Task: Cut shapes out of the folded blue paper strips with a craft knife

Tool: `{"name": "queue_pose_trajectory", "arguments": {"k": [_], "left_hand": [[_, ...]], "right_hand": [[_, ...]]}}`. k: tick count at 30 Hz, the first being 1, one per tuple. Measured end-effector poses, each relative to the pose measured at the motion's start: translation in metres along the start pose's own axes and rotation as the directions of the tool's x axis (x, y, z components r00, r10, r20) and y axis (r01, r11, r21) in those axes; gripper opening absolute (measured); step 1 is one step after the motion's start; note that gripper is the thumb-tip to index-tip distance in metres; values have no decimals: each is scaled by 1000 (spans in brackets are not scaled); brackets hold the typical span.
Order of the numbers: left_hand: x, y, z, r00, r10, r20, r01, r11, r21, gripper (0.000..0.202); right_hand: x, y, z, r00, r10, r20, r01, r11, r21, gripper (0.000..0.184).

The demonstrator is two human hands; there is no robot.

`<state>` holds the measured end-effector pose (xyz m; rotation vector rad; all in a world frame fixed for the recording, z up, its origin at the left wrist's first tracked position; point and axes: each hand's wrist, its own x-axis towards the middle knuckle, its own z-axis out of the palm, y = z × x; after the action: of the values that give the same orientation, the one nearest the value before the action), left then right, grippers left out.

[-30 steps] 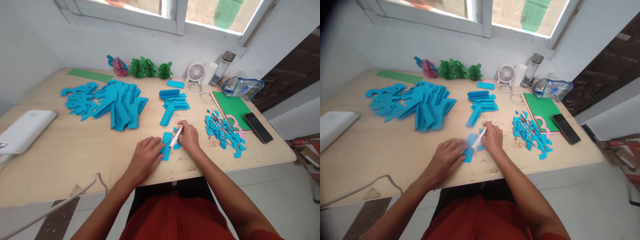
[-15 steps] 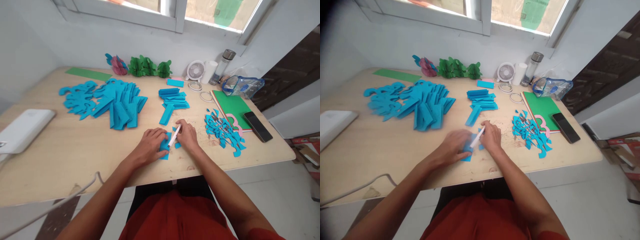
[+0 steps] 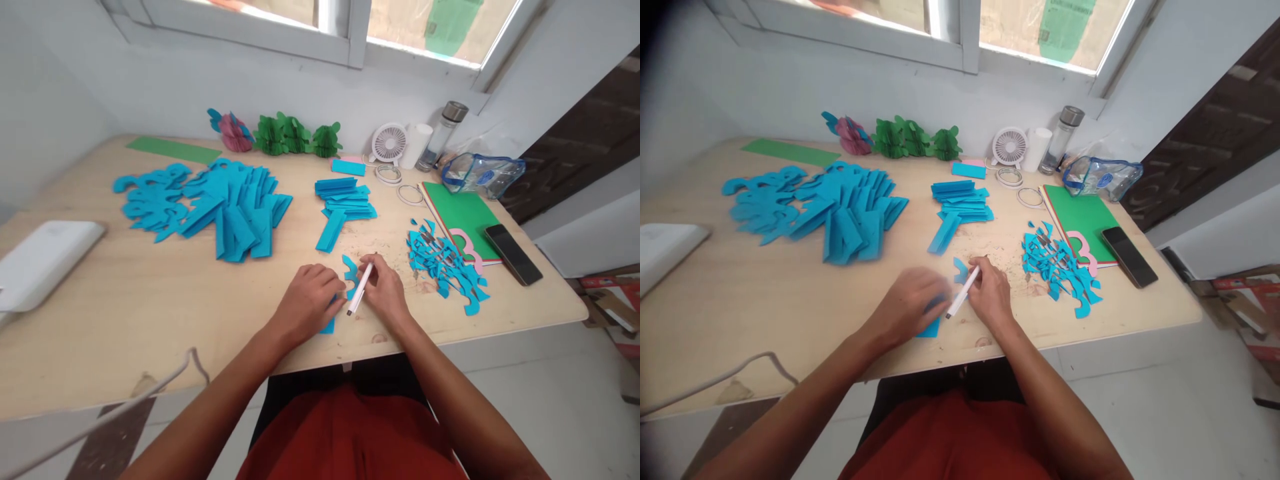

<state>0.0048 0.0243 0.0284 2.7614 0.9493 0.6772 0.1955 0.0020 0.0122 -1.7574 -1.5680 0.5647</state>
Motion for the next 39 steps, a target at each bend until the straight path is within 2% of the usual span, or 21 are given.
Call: {"name": "queue_pose_trajectory", "arguments": {"k": [6, 11, 20, 24, 28, 34, 36, 39], "left_hand": [[3, 14, 10, 992, 108, 66, -122, 950, 288, 13], [2, 18, 11, 985, 148, 84, -168, 926, 337, 19], [0, 14, 14, 973, 223, 56, -227, 899, 374, 21], [1, 12, 16, 962, 273, -15, -249, 898, 363, 24], [3, 12, 17, 960, 272, -60, -235, 905, 356, 29], [3, 10, 10, 965, 176, -195, -103, 936, 335, 27], [-2, 9, 3, 951, 130, -282, -39, 951, 306, 20], [-17, 6, -9, 897, 82, -435, 27, 971, 239, 9]], "right_hand": [[-3, 4, 3, 999, -2, -33, 5, 997, 76, 22], [-3, 6, 4, 999, -4, -42, 9, 994, 108, 25], [-7, 7, 5, 999, 4, -47, 4, 984, 181, 28], [-12, 7, 5, 997, 7, -79, 11, 975, 220, 25], [-15, 4, 4, 995, 33, -90, -9, 967, 254, 24], [-14, 7, 5, 995, 54, -85, -27, 956, 292, 23], [-14, 9, 6, 994, 47, -94, -15, 948, 316, 23], [-14, 12, 7, 994, 37, -103, 1, 937, 350, 23]]}}
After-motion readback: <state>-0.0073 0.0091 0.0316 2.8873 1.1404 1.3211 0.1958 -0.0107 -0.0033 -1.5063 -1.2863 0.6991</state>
